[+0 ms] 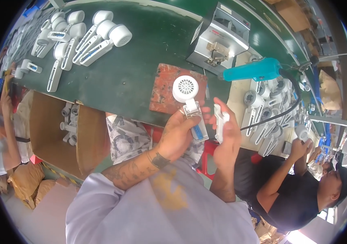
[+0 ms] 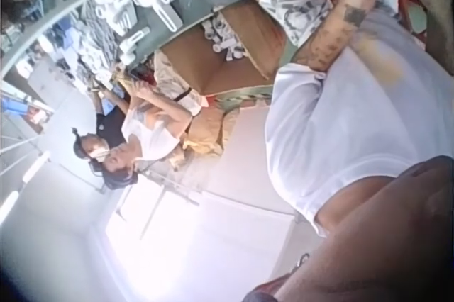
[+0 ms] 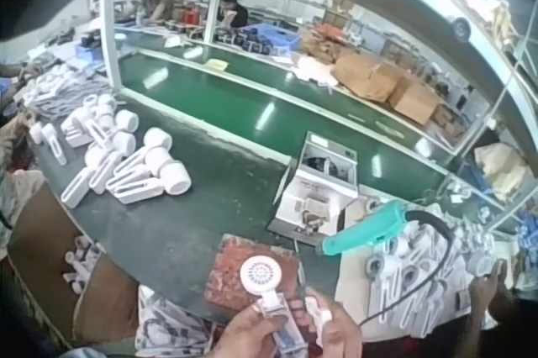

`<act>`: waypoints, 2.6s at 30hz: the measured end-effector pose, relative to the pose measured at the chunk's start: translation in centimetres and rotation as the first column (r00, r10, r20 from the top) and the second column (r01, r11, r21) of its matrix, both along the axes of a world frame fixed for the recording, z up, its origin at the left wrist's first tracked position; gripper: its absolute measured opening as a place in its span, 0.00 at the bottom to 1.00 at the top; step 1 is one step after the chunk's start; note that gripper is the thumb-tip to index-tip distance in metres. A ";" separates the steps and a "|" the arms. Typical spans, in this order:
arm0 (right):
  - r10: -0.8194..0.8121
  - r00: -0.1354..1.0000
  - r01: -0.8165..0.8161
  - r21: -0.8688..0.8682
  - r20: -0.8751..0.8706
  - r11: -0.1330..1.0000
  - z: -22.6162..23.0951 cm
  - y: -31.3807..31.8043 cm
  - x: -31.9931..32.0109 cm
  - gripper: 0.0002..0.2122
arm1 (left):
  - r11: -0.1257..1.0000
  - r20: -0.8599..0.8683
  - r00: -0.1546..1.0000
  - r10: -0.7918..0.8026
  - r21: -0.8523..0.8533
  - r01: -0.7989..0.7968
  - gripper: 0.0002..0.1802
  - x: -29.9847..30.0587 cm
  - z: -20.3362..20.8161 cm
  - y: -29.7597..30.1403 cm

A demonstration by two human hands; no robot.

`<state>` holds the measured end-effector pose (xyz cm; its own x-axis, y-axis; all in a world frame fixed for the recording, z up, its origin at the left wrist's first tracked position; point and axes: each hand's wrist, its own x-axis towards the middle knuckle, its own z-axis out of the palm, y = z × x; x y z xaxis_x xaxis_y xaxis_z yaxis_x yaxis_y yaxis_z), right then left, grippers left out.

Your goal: The person assembles small plastic devices by fitting components together by hand and fastening them using an electric screwdriver, then placing the assembled units onto the workbench.

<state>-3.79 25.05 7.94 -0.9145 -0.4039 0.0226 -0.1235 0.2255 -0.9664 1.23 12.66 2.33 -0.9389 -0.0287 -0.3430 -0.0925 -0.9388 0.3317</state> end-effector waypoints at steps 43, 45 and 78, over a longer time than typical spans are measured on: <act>0.199 0.980 -0.199 0.000 -0.008 0.980 -3.0 0.3 2.8 0.11 | 0.995 -0.195 0.976 0.095 0.055 -0.086 0.30 0.5 -0.7 -3.3; 0.178 0.984 -0.179 -0.016 -0.021 0.984 -2.9 0.3 2.7 0.10 | 0.995 -0.190 0.977 0.094 0.040 -0.088 0.30 0.3 -0.5 -3.1; -0.188 0.975 0.126 -0.410 -0.116 0.903 -3.1 -3.7 -9.8 0.25 | -0.622 -0.078 0.977 -0.200 -0.760 -0.188 0.17 -3.4 2.3 -9.3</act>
